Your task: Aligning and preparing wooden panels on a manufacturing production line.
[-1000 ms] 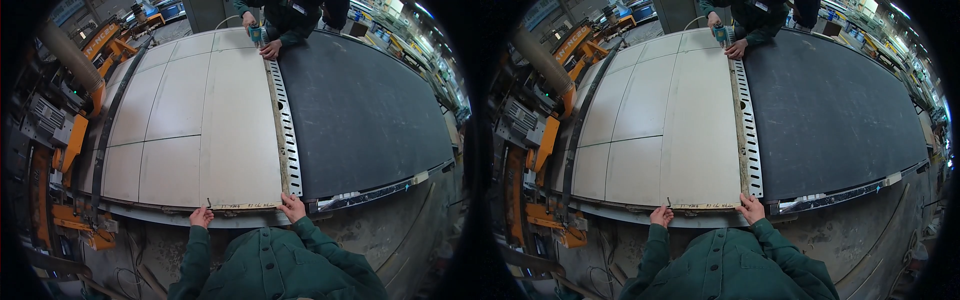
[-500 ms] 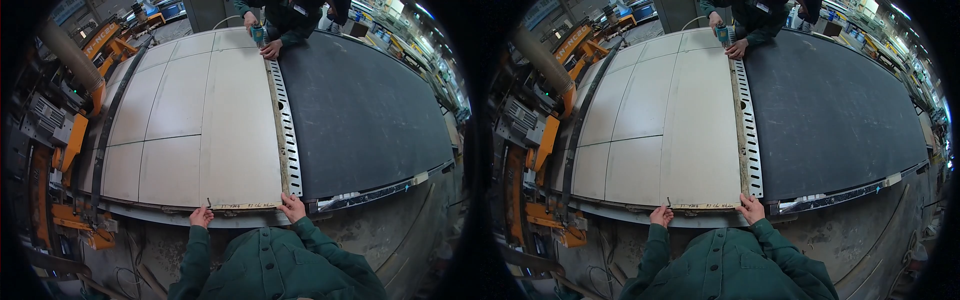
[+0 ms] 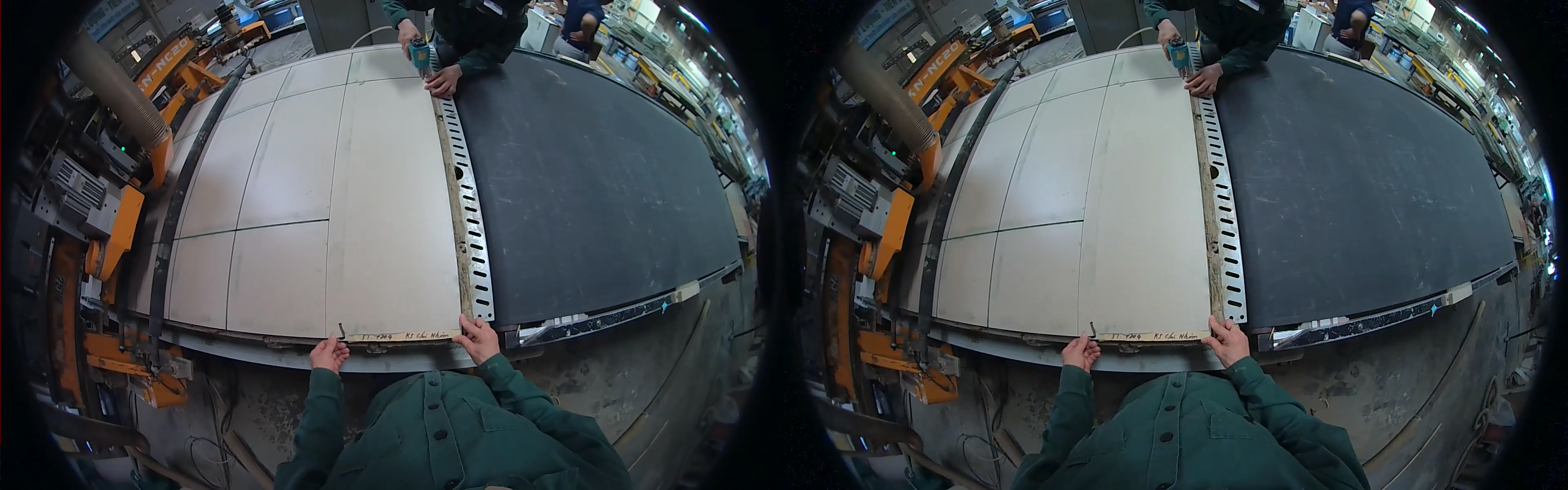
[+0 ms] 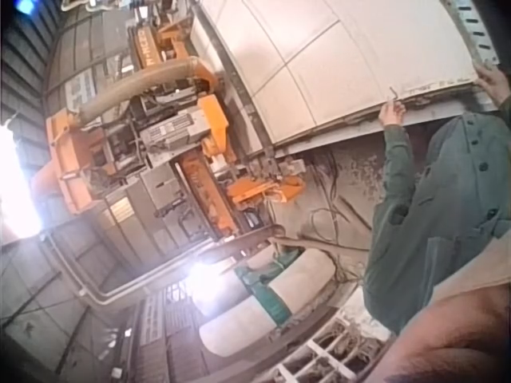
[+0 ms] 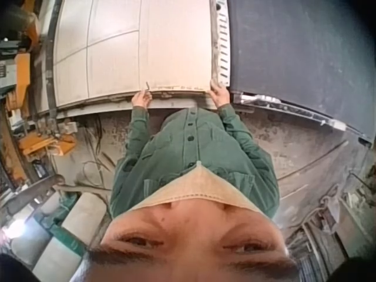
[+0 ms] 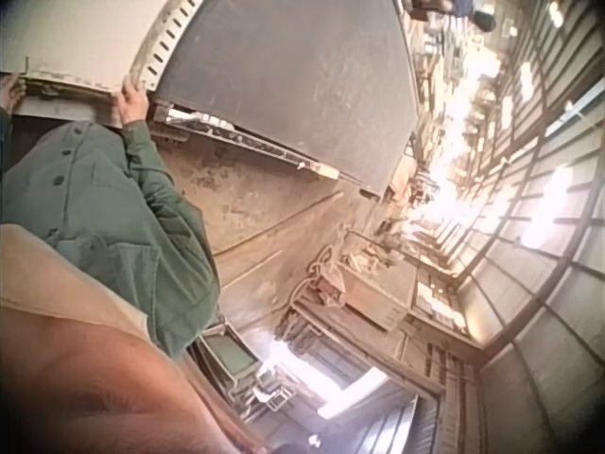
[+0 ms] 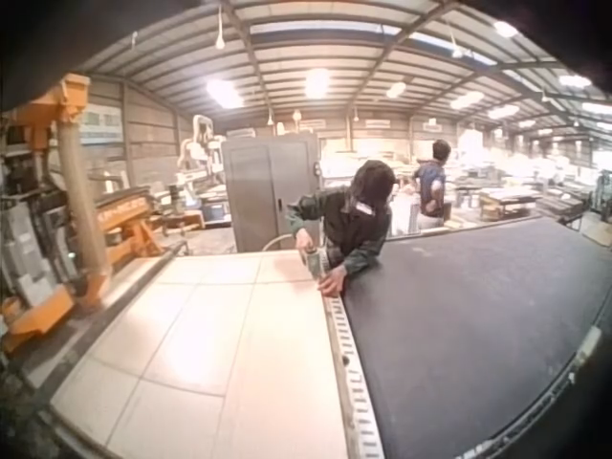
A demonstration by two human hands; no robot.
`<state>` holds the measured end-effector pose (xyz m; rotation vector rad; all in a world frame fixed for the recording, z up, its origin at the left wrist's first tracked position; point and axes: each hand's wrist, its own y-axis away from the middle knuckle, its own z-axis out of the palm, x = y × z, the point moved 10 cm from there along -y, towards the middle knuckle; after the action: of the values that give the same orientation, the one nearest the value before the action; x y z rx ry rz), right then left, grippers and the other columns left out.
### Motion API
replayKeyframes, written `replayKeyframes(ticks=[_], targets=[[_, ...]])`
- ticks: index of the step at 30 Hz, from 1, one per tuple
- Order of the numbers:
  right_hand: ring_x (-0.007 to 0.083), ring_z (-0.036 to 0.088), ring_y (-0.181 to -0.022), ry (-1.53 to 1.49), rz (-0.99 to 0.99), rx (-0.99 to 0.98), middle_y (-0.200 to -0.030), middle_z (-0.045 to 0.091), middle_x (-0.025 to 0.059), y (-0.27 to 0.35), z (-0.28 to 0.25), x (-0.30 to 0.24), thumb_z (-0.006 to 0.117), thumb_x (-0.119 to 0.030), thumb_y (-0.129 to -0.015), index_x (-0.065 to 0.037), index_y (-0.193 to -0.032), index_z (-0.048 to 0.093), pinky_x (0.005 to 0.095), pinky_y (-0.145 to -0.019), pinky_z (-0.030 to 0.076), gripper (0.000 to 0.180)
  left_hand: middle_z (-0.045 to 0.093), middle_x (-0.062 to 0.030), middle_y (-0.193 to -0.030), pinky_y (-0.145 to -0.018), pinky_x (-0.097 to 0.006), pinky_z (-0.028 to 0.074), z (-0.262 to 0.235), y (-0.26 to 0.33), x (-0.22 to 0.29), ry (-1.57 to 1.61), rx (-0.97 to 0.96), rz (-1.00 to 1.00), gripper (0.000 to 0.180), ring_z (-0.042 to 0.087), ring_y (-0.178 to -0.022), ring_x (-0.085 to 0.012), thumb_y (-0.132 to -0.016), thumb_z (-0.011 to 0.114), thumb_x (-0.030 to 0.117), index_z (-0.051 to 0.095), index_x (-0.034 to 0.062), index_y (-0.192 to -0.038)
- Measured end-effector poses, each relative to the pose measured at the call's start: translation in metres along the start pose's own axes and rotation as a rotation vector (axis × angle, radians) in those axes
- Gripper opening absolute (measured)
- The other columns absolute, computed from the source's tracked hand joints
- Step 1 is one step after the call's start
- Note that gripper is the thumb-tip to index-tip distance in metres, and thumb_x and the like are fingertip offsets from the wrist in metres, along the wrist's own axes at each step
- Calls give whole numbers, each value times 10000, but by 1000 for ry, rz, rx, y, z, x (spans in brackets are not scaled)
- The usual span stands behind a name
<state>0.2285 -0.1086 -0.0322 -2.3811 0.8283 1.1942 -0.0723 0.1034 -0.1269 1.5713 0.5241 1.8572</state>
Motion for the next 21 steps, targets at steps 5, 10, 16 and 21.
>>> replayKeyframes(ticks=[5, 10, 16, 21], targets=[[136, 436, -497, 5, -5, -1, -646, 412, 58, 1, -2, -3, 682, -152, -608, -78, -1024, 534, 252, -481, 395, 448, 542, -75, -601, -441, -261, 463, 0, 1, 0, -10, -4, -1, 177, 542, -494, -165, -780, 537, 192, 484, 33, -722], [109, 420, -492, -41, 14, 0, -631, 385, 45, 4, -2, -4, 686, -103, -604, -71, -1032, 531, 225, -471, 374, 456, 542, -75, -600, -441, -260, 463, -4, 1, -3, -11, -1, -7, 177, 541, -492, -166, -781, 535, 190, 485, 30, -726], [144, 434, -490, 26, -40, 13, -629, 391, 69, 2, -2, -5, 667, -101, -607, -80, -1024, 531, 256, -470, 388, 439, 540, -81, -599, -438, -261, 460, -4, -1, -3, -12, 0, -2, 174, 538, -493, -164, -787, 524, 179, 478, 23, -723], [137, 430, -482, -25, -3, 5, -647, 400, 58, -1, -2, -2, 668, -113, -611, -85, -1047, 519, 248, -469, 388, 462, 537, -59, -606, -451, -241, 465, 1, -2, 0, -46, -17, -1, 176, 539, -507, -140, -803, 499, 194, 476, 39, -722]])
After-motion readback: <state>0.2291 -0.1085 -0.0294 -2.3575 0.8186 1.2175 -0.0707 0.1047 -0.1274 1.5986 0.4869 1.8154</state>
